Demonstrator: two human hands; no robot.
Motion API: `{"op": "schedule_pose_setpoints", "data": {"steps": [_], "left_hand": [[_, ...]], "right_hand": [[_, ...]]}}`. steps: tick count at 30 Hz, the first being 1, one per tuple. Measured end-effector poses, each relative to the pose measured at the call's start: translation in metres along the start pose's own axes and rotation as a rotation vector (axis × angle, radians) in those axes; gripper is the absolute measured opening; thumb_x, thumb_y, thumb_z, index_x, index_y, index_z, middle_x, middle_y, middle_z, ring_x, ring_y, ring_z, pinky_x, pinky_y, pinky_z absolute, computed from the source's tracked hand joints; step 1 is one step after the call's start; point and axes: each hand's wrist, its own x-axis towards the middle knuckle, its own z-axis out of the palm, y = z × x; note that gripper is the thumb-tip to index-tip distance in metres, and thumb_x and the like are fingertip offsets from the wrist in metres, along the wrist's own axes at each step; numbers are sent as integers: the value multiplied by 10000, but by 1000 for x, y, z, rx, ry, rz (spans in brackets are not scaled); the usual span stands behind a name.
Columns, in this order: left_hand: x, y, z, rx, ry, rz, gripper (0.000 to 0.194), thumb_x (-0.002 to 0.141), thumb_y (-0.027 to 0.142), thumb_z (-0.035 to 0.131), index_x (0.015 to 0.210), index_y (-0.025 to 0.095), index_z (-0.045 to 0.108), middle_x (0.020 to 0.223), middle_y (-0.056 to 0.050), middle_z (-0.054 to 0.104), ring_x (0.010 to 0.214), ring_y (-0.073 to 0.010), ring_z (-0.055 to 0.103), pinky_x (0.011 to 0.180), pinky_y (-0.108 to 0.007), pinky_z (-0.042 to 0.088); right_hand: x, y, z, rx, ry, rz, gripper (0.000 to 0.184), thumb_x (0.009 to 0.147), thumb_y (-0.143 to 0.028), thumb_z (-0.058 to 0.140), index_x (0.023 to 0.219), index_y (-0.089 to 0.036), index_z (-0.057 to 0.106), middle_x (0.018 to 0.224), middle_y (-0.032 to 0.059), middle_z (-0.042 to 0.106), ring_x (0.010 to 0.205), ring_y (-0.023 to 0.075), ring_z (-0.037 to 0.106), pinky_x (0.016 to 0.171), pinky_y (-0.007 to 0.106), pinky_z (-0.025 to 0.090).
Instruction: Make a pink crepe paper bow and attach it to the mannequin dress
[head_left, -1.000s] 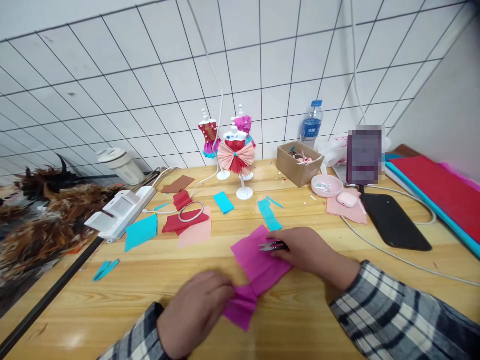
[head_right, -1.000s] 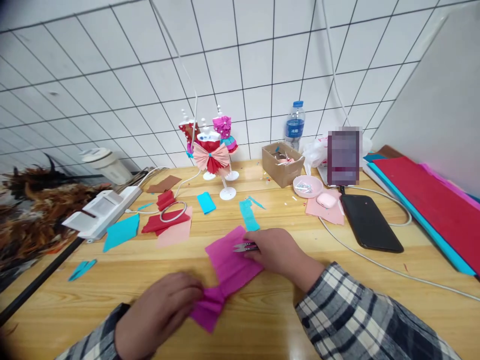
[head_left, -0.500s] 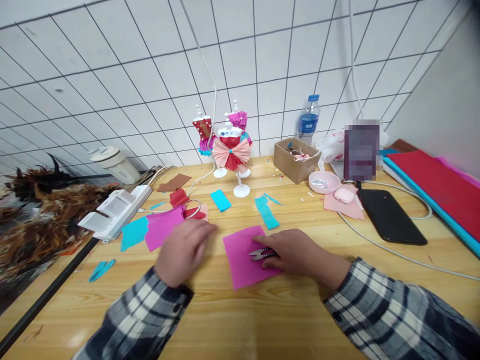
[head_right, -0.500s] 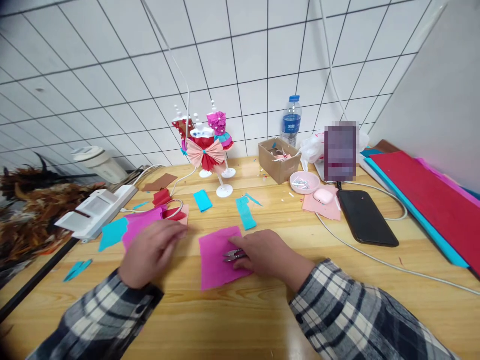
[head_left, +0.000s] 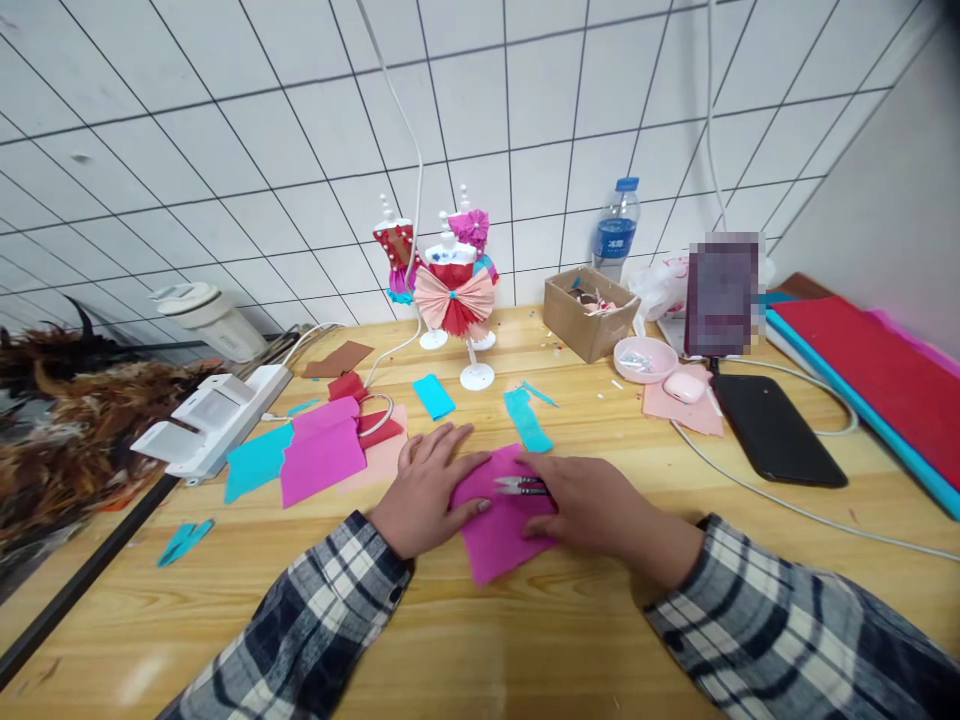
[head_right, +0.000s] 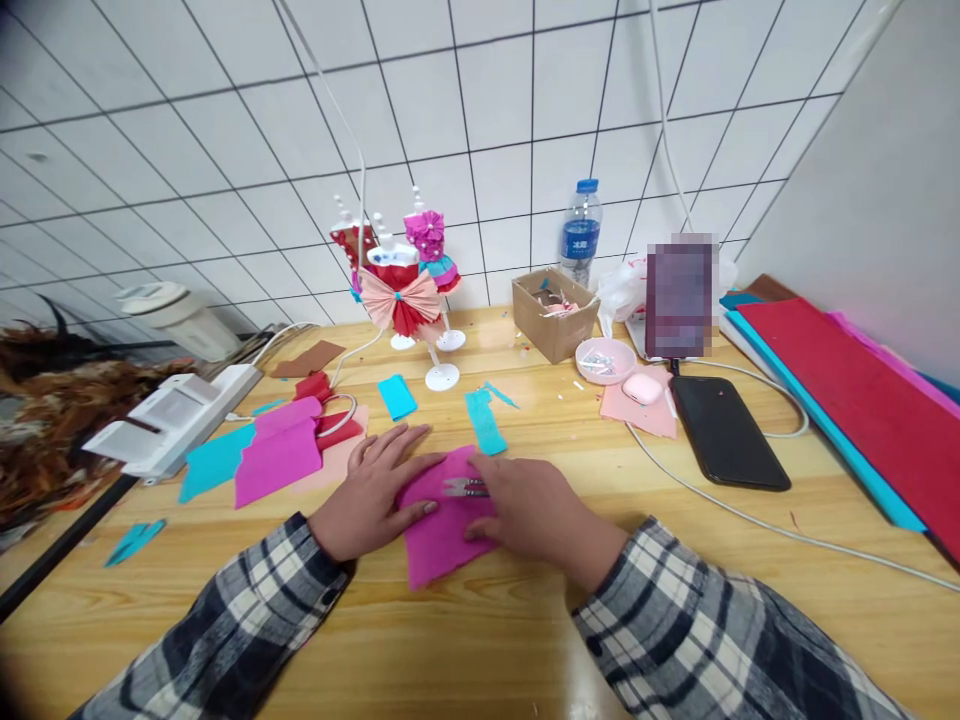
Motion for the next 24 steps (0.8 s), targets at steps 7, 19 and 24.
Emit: {"op": "schedule_pose_setpoints", "data": {"steps": [7, 19, 24], "left_hand": [[-1, 8, 5, -18, 14, 16, 599, 884, 515, 528, 1432, 325, 382, 1548, -103, 311, 1400, -364, 256, 1074, -618, 201], [-5, 7, 12, -112, 160, -47, 961, 739, 595, 666, 1497, 211, 219, 1472, -171, 400, 1352, -361, 341, 1092, -544, 233], [-6, 11, 10, -166, 163, -51, 943, 727, 575, 690, 1481, 210, 257, 1468, -175, 404, 1359, -367, 333, 1098, -558, 235]], "right_hand": [[12, 2, -4, 100, 115, 298, 388, 849, -593, 532, 885, -230, 665, 845, 79, 725, 771, 249, 650, 584, 300, 349], [9, -4, -3, 79, 230, 255, 323, 873, -416, 563, 1158, -269, 595, 958, 52, 722, 838, 230, 648, 649, 290, 383], [12, 1, -3, 32, 149, 185, 100, 851, -314, 591, 900, -252, 654, 838, 31, 708, 773, 211, 632, 602, 269, 348]]}}
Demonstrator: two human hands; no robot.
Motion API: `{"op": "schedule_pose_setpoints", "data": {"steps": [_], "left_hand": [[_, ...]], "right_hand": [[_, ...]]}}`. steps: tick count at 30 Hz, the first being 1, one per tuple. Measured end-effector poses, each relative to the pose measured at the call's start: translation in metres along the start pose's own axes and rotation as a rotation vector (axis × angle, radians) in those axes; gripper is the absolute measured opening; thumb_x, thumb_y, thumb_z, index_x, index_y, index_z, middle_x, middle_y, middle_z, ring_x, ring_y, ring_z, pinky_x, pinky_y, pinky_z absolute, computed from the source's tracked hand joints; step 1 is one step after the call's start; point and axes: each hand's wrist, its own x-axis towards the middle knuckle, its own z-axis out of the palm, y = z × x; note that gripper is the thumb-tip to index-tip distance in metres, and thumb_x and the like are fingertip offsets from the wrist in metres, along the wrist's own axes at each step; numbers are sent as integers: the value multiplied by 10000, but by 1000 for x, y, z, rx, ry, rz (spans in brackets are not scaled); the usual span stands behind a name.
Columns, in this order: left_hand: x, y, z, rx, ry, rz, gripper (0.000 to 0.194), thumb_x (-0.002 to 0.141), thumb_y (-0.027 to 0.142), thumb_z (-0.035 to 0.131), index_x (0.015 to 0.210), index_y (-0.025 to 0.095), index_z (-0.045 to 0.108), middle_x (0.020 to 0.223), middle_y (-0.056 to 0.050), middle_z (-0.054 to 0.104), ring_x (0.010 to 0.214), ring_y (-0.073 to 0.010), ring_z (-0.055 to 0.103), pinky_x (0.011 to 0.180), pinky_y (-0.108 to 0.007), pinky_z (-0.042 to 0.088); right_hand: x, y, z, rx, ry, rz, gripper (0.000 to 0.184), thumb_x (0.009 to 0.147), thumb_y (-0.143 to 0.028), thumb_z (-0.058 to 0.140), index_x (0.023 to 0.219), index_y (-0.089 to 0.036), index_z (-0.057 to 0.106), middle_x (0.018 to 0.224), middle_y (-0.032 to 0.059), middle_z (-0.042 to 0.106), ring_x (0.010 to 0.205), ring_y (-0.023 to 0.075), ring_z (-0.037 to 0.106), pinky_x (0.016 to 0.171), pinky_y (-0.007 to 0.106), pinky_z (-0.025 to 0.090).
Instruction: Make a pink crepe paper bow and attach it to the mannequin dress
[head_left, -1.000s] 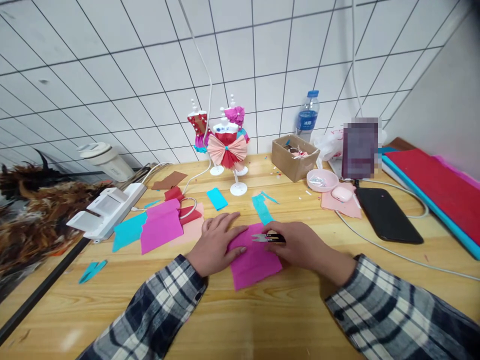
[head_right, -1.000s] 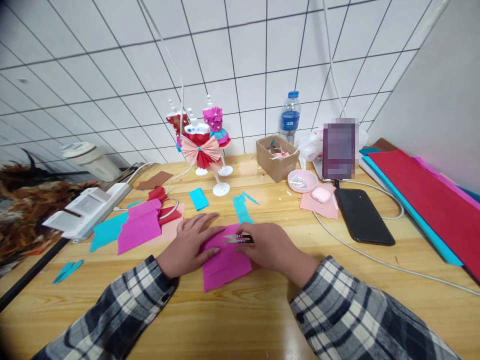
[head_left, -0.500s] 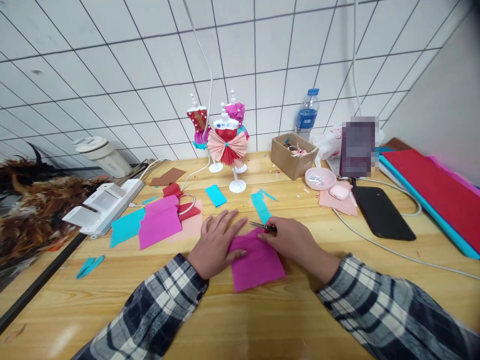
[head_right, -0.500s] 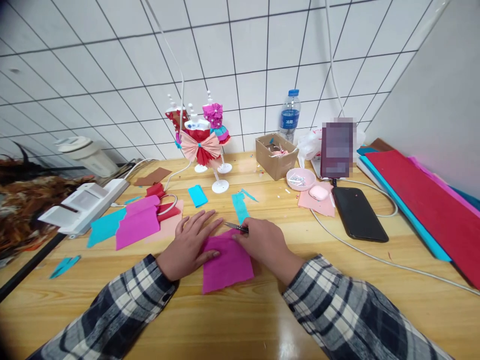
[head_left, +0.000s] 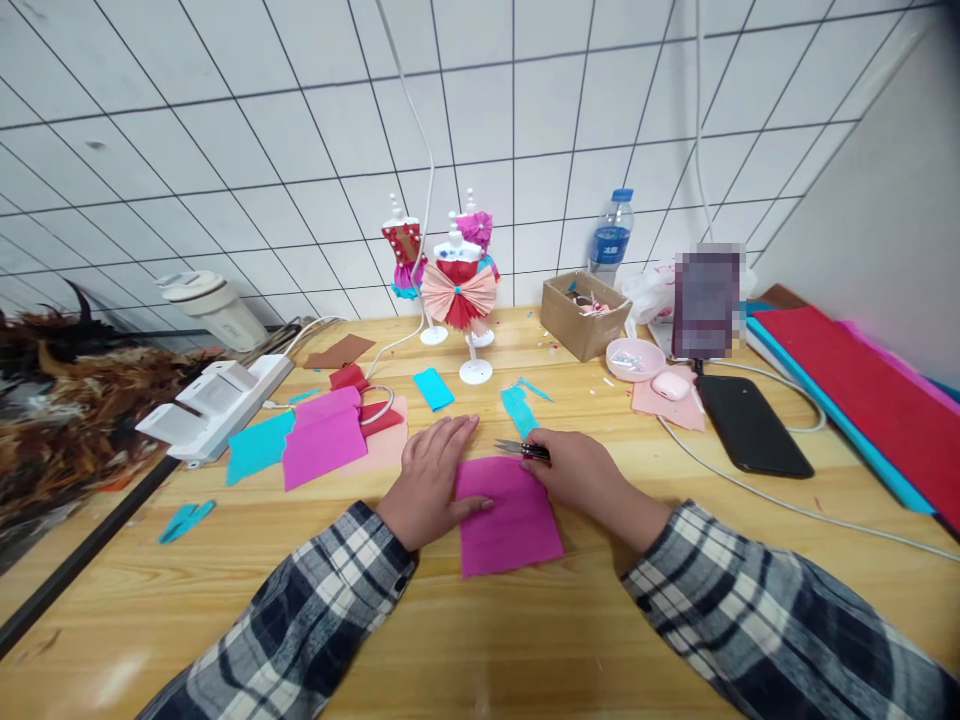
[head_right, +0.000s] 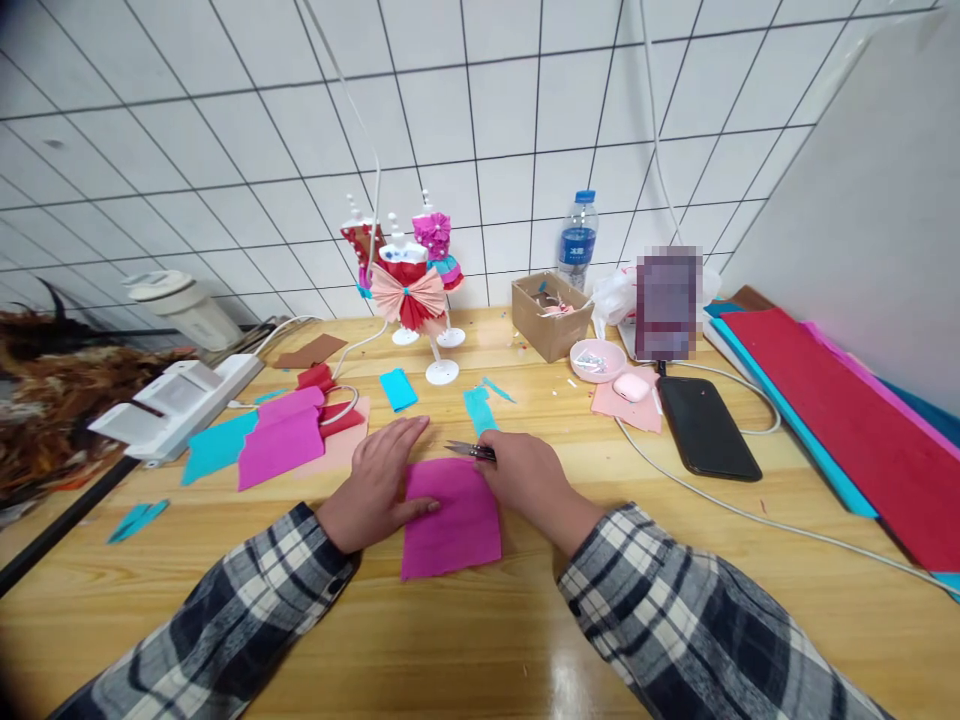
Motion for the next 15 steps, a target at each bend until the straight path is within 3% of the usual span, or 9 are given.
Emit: {"op": "schedule_pose_setpoints", "data": {"steps": [3, 6, 8, 10, 12, 15], "left_hand": [[0, 2, -1, -189, 58, -45, 1064, 662, 521, 769, 1497, 201, 193, 1473, -198, 379, 1364, -361, 338, 1098, -555, 266], [1, 5, -2, -522, 114, -182, 1134, 621, 431, 820, 1502, 203, 143, 1431, -207, 431, 1330, -336, 408, 1071, -540, 323], [1, 8, -4, -757, 46, -257, 1008, 642, 405, 809, 1464, 194, 265, 1347, -190, 537, 1250, -317, 509, 1028, -510, 386], [1, 11, -7, -908, -81, -268, 760, 689, 415, 772, 1340, 162, 472, 1235, -160, 640, 1140, -296, 598, 983, -470, 443], [1, 12, -8, -937, -171, -232, 530, 735, 428, 728, 1167, 141, 623, 1132, -122, 705, 1063, -284, 638, 960, -446, 471], [-2, 14, -10, -904, -226, -154, 387, 798, 425, 667, 1061, 143, 691, 1084, -87, 732, 1034, -273, 648, 968, -427, 470]], "right_hand": [[0, 1, -5, 72, 40, -90, 68, 863, -282, 577, 864, -234, 626, 860, 24, 671, 798, 184, 603, 644, 258, 372], [-3, 0, -12, 241, 151, -218, 54, 863, -263, 569, 847, -215, 586, 867, 28, 621, 799, 173, 560, 690, 259, 385], [-5, -1, -15, 363, 166, -233, 59, 873, -269, 544, 849, -216, 551, 799, 6, 591, 735, 162, 533, 669, 258, 379], [-6, -3, -16, 486, 143, -190, 78, 876, -288, 529, 840, -220, 519, 727, -22, 555, 673, 150, 507, 642, 255, 370], [-6, -3, -14, 610, 150, -140, 106, 867, -308, 532, 823, -220, 494, 705, -32, 524, 658, 144, 494, 635, 253, 372], [-4, -2, -11, 737, 170, -116, 133, 863, -329, 527, 809, -219, 474, 720, -31, 497, 679, 143, 487, 645, 252, 382]]}}
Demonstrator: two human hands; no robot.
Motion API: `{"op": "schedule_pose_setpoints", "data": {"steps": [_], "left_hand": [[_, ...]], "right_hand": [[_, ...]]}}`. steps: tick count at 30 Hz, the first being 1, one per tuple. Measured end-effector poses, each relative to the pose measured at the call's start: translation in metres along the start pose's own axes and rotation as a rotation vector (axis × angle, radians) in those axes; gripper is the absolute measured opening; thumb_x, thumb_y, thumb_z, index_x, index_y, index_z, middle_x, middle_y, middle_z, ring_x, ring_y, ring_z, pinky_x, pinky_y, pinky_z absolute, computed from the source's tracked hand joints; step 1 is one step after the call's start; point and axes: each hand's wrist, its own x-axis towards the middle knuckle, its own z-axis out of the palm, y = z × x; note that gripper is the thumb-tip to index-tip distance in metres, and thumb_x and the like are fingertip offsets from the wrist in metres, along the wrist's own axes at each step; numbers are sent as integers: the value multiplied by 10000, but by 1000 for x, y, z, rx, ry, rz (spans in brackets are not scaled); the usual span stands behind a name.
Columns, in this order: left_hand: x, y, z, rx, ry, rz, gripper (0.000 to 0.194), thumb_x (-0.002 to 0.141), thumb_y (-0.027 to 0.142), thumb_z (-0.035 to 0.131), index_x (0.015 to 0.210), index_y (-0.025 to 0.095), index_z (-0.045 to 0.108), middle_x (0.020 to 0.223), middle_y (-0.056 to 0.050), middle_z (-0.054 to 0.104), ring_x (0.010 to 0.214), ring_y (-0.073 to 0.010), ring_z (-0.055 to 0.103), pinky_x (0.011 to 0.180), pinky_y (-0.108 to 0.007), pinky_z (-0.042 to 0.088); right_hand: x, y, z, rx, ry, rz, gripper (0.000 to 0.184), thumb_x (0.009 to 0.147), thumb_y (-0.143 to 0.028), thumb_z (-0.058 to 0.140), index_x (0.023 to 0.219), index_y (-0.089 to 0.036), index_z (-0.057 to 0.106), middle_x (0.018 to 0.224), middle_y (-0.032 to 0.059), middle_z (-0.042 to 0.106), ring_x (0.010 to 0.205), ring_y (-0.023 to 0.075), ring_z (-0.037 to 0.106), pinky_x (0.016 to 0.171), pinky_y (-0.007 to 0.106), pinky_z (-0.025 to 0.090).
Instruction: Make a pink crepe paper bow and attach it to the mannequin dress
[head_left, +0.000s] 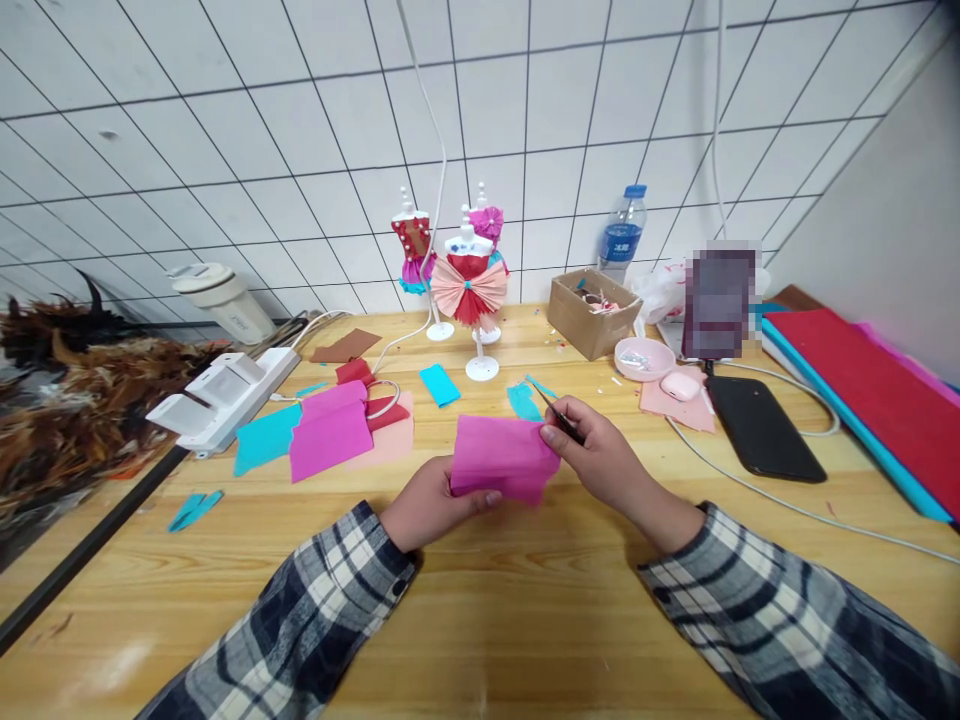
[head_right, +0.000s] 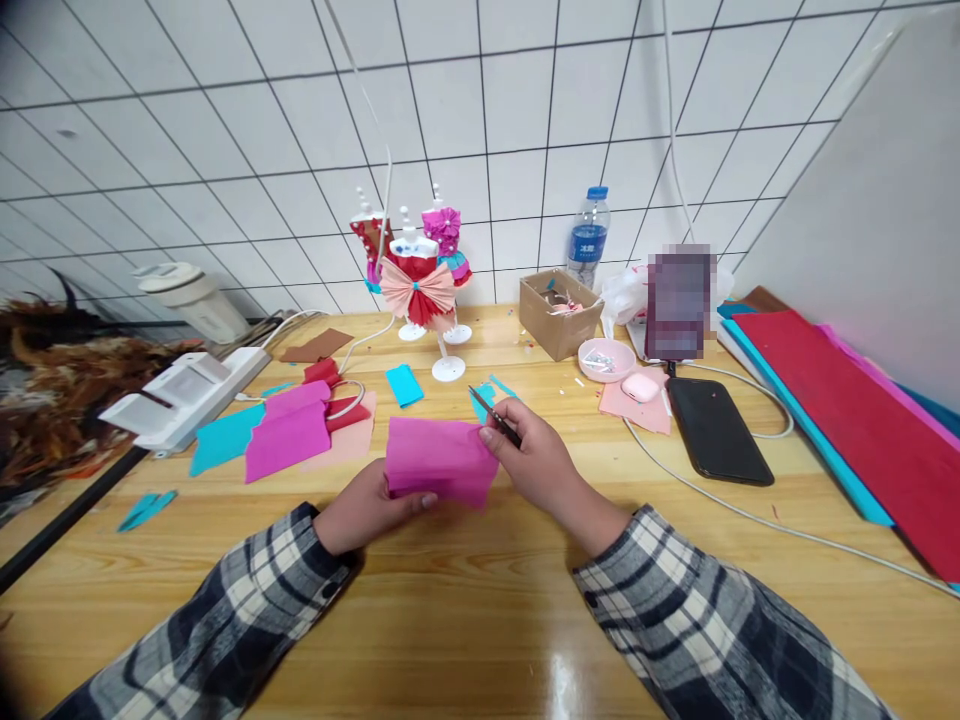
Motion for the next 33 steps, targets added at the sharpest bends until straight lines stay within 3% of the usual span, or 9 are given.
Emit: {"op": "schedule_pose_setpoints", "data": {"steps": [4, 8, 16, 20, 22, 25, 29, 31, 33], "left_hand": [[-3, 7, -2, -70, -104, 34, 425, 831, 442, 634, 1138, 151, 670, 1129, -91, 716, 1064, -276, 635, 984, -430, 458], [-2, 15, -7, -202, -183, 70, 493, 840, 447, 627, 1247, 169, 610, 1237, -100, 665, 1155, -276, 591, 1047, -432, 402], [-2, 6, 2, 24, -49, -62, 390, 862, 436, 586, 1108, 148, 681, 1090, -66, 727, 986, -261, 644, 918, -372, 483], [-2, 9, 3, -10, -61, -37, 360, 834, 400, 624, 1104, 169, 677, 1137, -53, 703, 1063, -262, 608, 988, -357, 425], [-3, 11, 4, -79, -90, -66, 348, 782, 360, 688, 1074, 172, 675, 1068, -44, 713, 997, -247, 617, 932, -341, 448], [-3, 11, 6, -243, -100, -172, 225, 734, 312, 741, 873, 143, 687, 795, -4, 692, 720, -161, 590, 696, -256, 469], [-1, 7, 4, -585, 179, -166, 212, 699, 262, 787, 835, 134, 688, 702, 25, 646, 599, -83, 527, 563, -174, 419], [0, 5, 1, -815, 324, -147, 295, 688, 233, 796, 947, 145, 686, 807, -4, 691, 667, -101, 592, 603, -180, 465], [1, 4, -2, -1011, 382, -211, 310, 707, 216, 779, 989, 143, 673, 852, -36, 714, 704, -132, 643, 619, -210, 507]], "right_hand": [[2, 3, -1, 11, 7, -13, 101, 858, -302, 534, 834, -218, 483, 738, -30, 495, 696, 143, 481, 665, 260, 381], [2, 1, -2, 10, -76, -32, 94, 857, -282, 528, 812, -213, 483, 717, -31, 491, 674, 138, 464, 648, 263, 368], [6, 5, 6, 146, 54, 45, 164, 788, -335, 606, 806, -206, 506, 731, -26, 511, 699, 143, 510, 661, 261, 401], [7, 5, 7, 196, 69, 74, 181, 767, -342, 632, 792, -205, 517, 726, -27, 514, 688, 137, 514, 649, 253, 408], [7, 5, 8, 203, 81, 75, 199, 763, -353, 645, 789, -204, 516, 724, -27, 516, 685, 132, 511, 642, 247, 407], [7, 9, 7, 240, 138, 104, 244, 840, -441, 565, 822, -203, 513, 748, -21, 535, 588, 104, 455, 562, 235, 385], [4, 14, 5, 237, 219, 192, 369, 900, -528, 436, 960, -184, 556, 812, 12, 591, 532, 98, 434, 508, 241, 380], [0, 13, 7, 196, 82, 266, 385, 873, -529, 481, 987, -175, 580, 737, -2, 566, 522, 104, 435, 485, 239, 368], [-6, 11, 13, 136, -87, 326, 390, 854, -549, 509, 933, -178, 599, 655, -30, 490, 500, 98, 387, 443, 223, 309]]}}
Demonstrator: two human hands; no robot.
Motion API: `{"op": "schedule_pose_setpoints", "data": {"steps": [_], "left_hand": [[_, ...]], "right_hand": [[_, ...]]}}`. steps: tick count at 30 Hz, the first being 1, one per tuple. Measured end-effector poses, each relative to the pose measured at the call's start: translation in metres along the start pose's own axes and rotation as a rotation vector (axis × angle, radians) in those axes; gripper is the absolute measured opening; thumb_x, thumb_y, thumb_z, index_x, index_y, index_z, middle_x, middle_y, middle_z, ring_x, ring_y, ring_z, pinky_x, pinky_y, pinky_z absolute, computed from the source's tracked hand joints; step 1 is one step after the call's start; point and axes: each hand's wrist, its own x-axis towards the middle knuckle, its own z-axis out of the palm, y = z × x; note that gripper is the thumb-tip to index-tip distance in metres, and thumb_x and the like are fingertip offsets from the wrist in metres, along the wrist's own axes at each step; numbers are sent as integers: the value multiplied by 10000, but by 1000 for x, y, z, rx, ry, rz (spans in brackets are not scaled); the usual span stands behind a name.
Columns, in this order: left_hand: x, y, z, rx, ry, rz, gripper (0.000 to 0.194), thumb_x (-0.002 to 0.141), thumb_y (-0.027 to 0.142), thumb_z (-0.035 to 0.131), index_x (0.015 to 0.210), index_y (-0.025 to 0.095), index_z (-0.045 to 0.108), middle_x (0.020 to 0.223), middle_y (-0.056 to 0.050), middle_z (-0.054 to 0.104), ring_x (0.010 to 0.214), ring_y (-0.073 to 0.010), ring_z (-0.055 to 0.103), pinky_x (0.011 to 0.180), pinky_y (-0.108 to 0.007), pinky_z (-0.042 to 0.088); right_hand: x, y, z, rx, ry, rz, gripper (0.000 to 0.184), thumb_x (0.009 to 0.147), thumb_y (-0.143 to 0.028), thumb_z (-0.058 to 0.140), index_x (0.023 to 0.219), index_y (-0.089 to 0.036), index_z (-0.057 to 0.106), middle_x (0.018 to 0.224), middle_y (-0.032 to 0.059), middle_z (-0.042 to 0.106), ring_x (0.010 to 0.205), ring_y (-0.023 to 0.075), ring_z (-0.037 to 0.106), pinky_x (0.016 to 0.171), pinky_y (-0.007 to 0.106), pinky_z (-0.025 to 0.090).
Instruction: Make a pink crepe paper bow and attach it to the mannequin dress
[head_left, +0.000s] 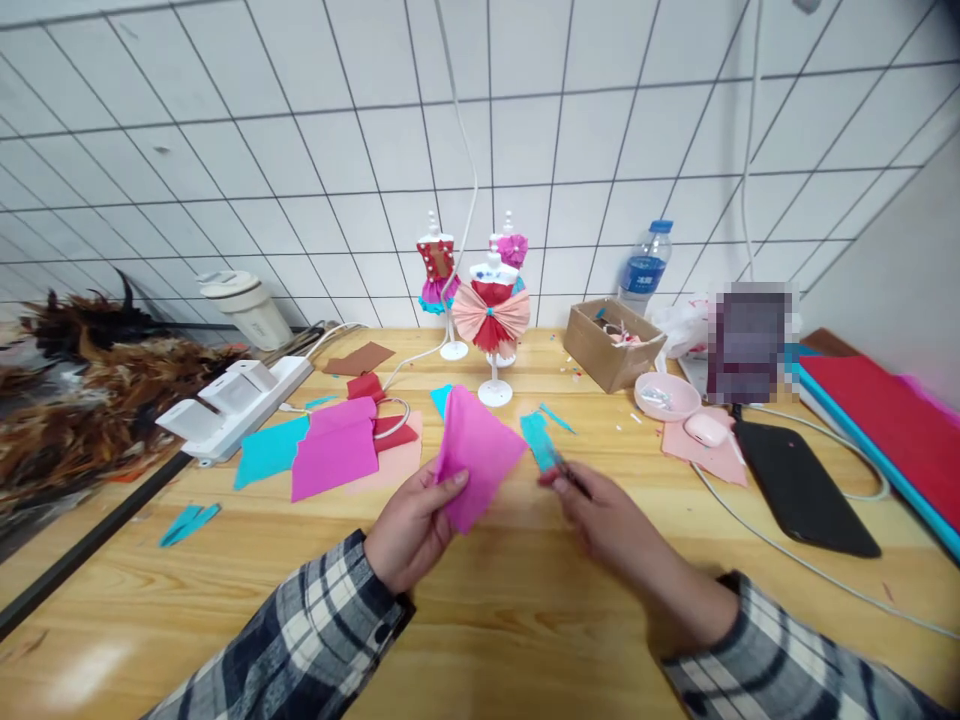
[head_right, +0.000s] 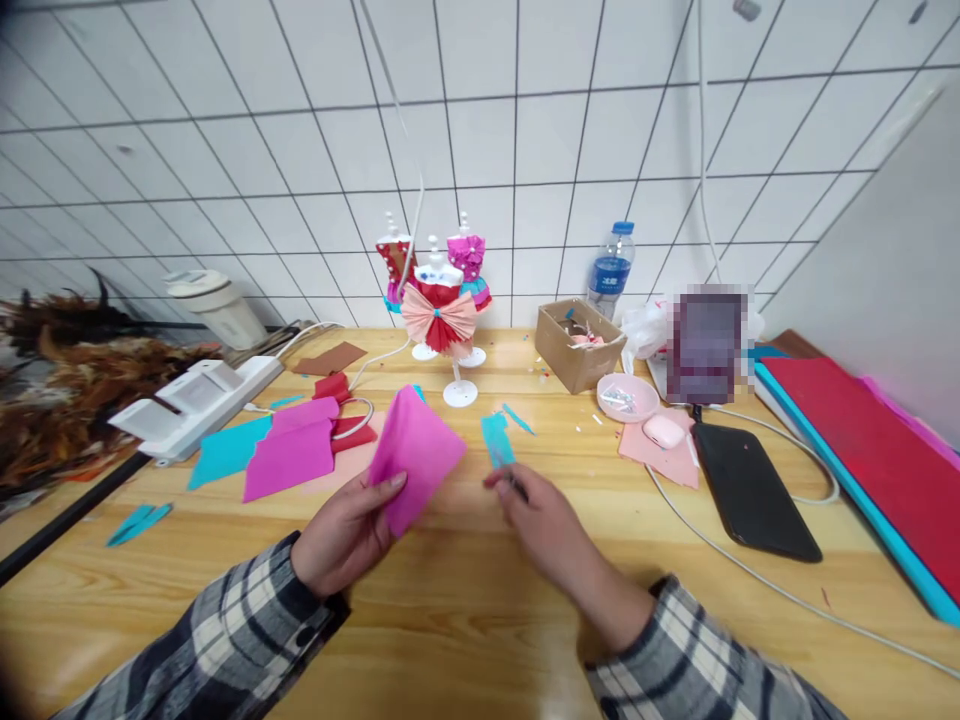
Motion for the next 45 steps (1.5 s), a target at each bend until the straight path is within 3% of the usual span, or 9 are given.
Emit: {"op": "schedule_pose_setpoints", "data": {"steps": [4, 8, 13, 16, 23, 30, 45], "left_hand": [[1, 1, -1, -166, 95, -127, 169, 751, 147, 723, 906, 115, 666, 810, -55, 727, 638, -138, 666, 575, -222, 537], [1, -1, -1, -142, 67, -81, 217, 703, 78, 754, 897, 114, 663, 806, -48, 721, 669, -127, 665, 583, -194, 531], [-1, -8, -1, -9, 24, 11, 331, 645, 114, 824, 923, 150, 647, 836, -15, 687, 766, -127, 643, 674, -205, 516], [-2, -12, -1, 49, 14, 49, 307, 657, 159, 826, 895, 159, 633, 764, 15, 640, 697, -101, 588, 612, -193, 469], [-1, -13, 1, 140, 72, 67, 350, 635, 224, 842, 883, 160, 604, 720, 30, 599, 634, -93, 504, 568, -208, 407], [-3, -12, 5, 166, 4, 71, 286, 648, 213, 829, 823, 156, 610, 683, 37, 590, 621, -94, 492, 574, -209, 403], [-1, -16, 0, 237, -2, 72, 251, 654, 236, 811, 735, 146, 591, 640, 31, 553, 591, -96, 452, 544, -221, 352]], "right_hand": [[-12, 1, 16, 86, -199, 120, 538, 886, -676, 325, 916, -197, 568, 606, -68, 330, 457, 83, 283, 390, 198, 238], [-17, -1, 21, 60, -326, 124, 568, 852, -737, 345, 929, -207, 536, 643, -57, 374, 500, 94, 373, 405, 193, 318], [-19, -1, 23, -53, -264, 53, 609, 890, -732, 240, 767, -197, 504, 611, -44, 374, 547, 102, 360, 463, 208, 287], [-20, 2, 27, -28, -275, 81, 599, 900, -726, 213, 784, -205, 485, 581, -54, 383, 511, 99, 358, 456, 214, 281], [-21, 11, 33, -47, -375, 40, 586, 946, -663, 153, 824, -200, 491, 589, -20, 597, 433, 83, 420, 470, 211, 320], [-24, 5, 30, -176, -342, -16, 588, 942, -667, 161, 799, -204, 494, 500, -45, 488, 483, 111, 467, 498, 220, 346], [-19, -4, 26, -101, -274, -2, 572, 912, -704, 230, 755, -210, 472, 540, -51, 419, 504, 111, 400, 489, 226, 314]]}}
